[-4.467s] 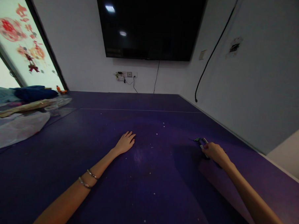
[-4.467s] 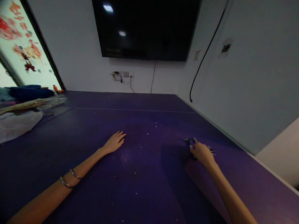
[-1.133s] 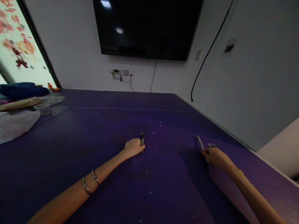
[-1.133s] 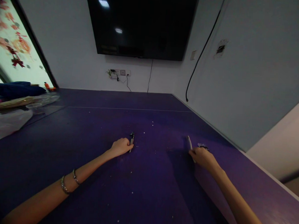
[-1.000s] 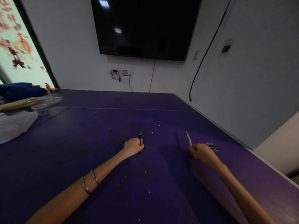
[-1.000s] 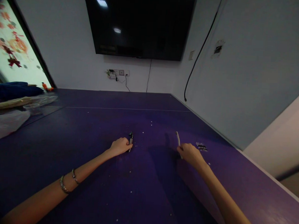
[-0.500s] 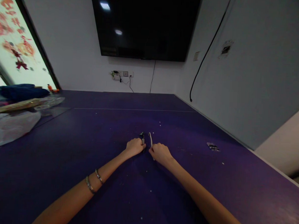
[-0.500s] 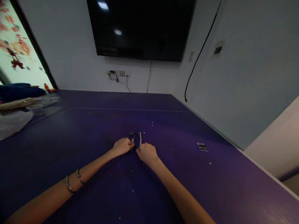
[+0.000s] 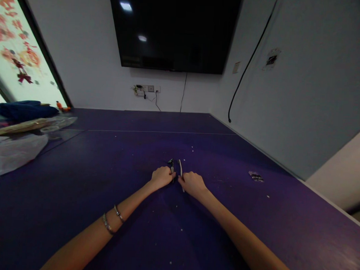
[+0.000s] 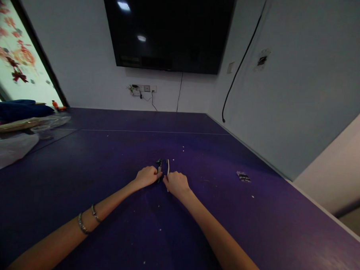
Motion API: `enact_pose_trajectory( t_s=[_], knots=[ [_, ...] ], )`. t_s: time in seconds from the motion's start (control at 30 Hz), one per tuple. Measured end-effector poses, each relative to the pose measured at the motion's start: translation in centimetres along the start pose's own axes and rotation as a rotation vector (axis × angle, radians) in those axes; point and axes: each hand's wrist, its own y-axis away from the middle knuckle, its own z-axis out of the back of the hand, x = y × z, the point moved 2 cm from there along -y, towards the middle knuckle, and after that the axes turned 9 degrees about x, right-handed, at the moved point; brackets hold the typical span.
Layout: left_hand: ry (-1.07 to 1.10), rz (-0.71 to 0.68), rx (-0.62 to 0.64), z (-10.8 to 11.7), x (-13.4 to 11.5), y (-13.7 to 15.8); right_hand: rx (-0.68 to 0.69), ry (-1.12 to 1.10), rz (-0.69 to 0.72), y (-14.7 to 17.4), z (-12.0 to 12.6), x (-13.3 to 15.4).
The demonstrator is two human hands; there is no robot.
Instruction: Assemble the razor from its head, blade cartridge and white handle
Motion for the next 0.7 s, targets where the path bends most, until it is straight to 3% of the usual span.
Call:
enact_pose_trajectory(
  t_s=[0.1, 0.17, 0.33, 0.5, 0.6, 0.7],
  knots=[
    [0.084, -0.025, -0.027, 0.4, 0.5, -0.1, -0.048, -0.014, -0.03, 0.5, 0.9, -2.3],
    [0.153, -0.041, -0.087, 0.8, 1.3, -0.4, -0.071, -0.068, -0.02, 0.8, 1.6, -5.3],
    [0.246, -0.016, -0.314, 1.9, 5.0, -1.5, -0.171, -0.17, 0.121, 2.1, 3.1, -17.4],
    [0.284, -0.008, -0.399, 2.5, 7.9, -2.6, -0.123, -0.129, -0.012, 4.3, 2.9, -28.9],
    [0.295, -0.035, -0.401, 2.4, 8.4, -2.9, -0.013, -0.138, -0.071, 5.5, 2.6, -32.4],
    [0.299, -0.063, -0.389, 2.2, 8.5, -2.9, 0.021, -0.159, -0.086, 6.0, 2.3, -33.8]
  ],
)
